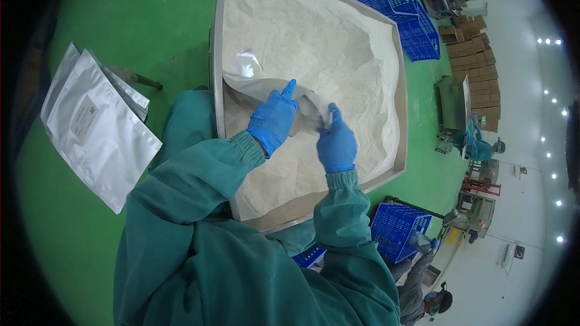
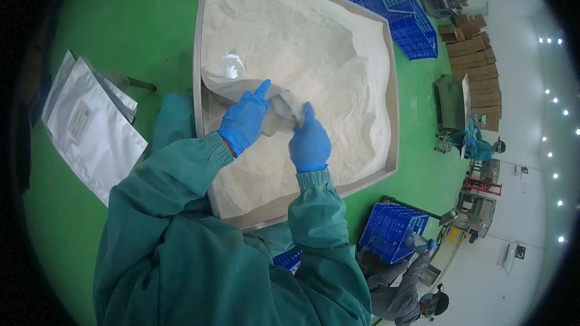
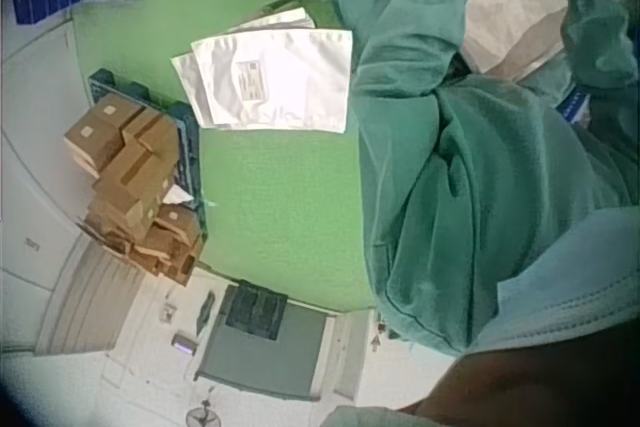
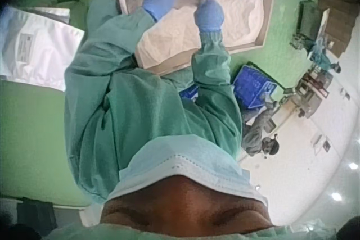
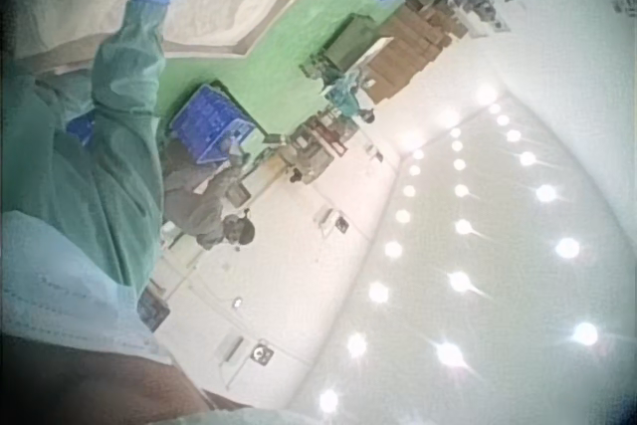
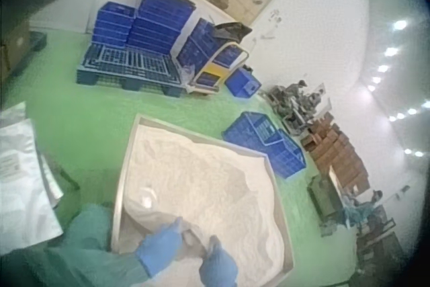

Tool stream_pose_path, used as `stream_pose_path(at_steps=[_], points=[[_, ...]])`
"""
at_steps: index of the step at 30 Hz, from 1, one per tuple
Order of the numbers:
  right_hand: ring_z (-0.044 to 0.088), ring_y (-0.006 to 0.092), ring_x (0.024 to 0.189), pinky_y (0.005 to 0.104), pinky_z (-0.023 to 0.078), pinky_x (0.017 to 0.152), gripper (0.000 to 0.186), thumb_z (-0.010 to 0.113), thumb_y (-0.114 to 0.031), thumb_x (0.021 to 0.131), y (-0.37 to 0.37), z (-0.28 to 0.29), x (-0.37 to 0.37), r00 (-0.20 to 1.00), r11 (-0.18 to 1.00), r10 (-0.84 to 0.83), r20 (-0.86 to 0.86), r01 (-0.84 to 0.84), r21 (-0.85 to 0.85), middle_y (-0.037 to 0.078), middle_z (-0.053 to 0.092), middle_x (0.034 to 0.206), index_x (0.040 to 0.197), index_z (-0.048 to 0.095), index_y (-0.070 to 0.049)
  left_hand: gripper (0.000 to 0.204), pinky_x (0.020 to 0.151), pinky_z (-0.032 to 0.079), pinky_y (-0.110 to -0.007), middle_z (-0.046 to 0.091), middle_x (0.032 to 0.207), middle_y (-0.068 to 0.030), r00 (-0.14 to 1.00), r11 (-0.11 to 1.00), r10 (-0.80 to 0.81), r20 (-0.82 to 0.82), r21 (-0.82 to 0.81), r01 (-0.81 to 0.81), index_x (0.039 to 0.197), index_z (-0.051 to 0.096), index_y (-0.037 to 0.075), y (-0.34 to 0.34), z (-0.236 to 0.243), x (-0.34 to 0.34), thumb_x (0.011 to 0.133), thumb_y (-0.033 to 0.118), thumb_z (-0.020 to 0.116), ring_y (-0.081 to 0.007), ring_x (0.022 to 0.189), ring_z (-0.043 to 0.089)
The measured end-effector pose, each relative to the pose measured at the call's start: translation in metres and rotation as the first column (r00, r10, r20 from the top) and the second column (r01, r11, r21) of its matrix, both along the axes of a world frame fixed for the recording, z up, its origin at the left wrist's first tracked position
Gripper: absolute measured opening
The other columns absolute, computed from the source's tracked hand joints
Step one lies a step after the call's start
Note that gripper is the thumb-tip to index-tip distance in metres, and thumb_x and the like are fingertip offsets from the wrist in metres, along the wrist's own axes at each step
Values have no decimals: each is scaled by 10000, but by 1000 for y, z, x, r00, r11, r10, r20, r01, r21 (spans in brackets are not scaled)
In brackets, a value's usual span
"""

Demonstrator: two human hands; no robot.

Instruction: The person scoops powder from a tray into foil pouches using a metal scoop and places the filled pouches into a crate.

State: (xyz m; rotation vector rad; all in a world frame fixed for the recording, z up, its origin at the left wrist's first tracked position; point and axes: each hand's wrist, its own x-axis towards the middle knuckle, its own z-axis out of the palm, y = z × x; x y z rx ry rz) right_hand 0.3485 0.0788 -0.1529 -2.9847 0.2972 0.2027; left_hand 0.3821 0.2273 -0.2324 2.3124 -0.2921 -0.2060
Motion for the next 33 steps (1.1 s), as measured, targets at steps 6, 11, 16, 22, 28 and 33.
stream_pose_path(at_steps=[6, 11, 16, 22, 28, 33], points=[[624, 298, 866, 440, 455, 776, 618, 523, 31, 732, -123, -5, 26, 956, 986, 104, 274, -63, -154, 130, 657, 920, 1308, 484, -190, 585, 756, 507, -385, 490, 1153, -185, 1000, 999, 0, -29, 32, 1, 1367, 333, 42, -7, -15, 24, 806, 25, 498, -321, 875, 558], [582, 301, 1034, 494, 327, 965, 508, 444, -93, 819, -159, -172, -8, 891, 961, 167, -423, -242, -132, 103, 629, 1096, 1302, 477, -249, 529, 804, 499, -364, 251, 1481, -22, 989, 999, -21, 148, -32, 26, 1271, 460, 9, 2, -25, 8, 744, -39, 467, -305, 948, 529], [529, 213, 1128, 370, 372, 995, 557, 598, -29, 765, -110, -218, -69, 825, 771, 228, -517, 172, 614, 102, 570, 1229, 1306, 479, -93, 556, 810, 499, -350, 264, 1475, -26, 990, 996, -86, 115, 30, 84, 1287, 452, 26, 15, -24, -8, 736, -39, 475, -289, 967, 524], [563, 165, 1057, 320, 450, 906, 540, 587, 29, 768, -127, -114, -59, 887, 625, 288, -361, 111, 772, 101, 608, 1167, 1291, 472, -42, 617, 767, 511, -336, 243, 1485, -25, 990, 993, -119, 80, -1, 119, 1331, 405, 41, 25, -26, -17, 725, -47, 484, -275, 948, 512], [654, 218, 835, 322, 504, 746, 563, 631, -22, 771, -59, 18, -18, 992, 995, 28, -124, -16, 98, 120, 670, 917, 1300, 484, -140, 564, 744, 510, -354, 245, 1482, -72, 994, 994, -101, 36, -30, 102, 1285, 444, 32, 10, -27, -27, 729, -54, 479, -286, 901, 514], [628, 335, 732, 420, 489, 645, 547, 598, -76, 791, -16, 40, -8, 985, 994, 95, 145, -87, -63, 150, 647, 849, 1308, 479, -208, 492, 790, 479, -399, 308, 1446, -121, 992, 965, 84, 98, -256, -57, 1208, 497, 17, -10, -6, -5, 722, -56, 461, -323, 897, 529]])
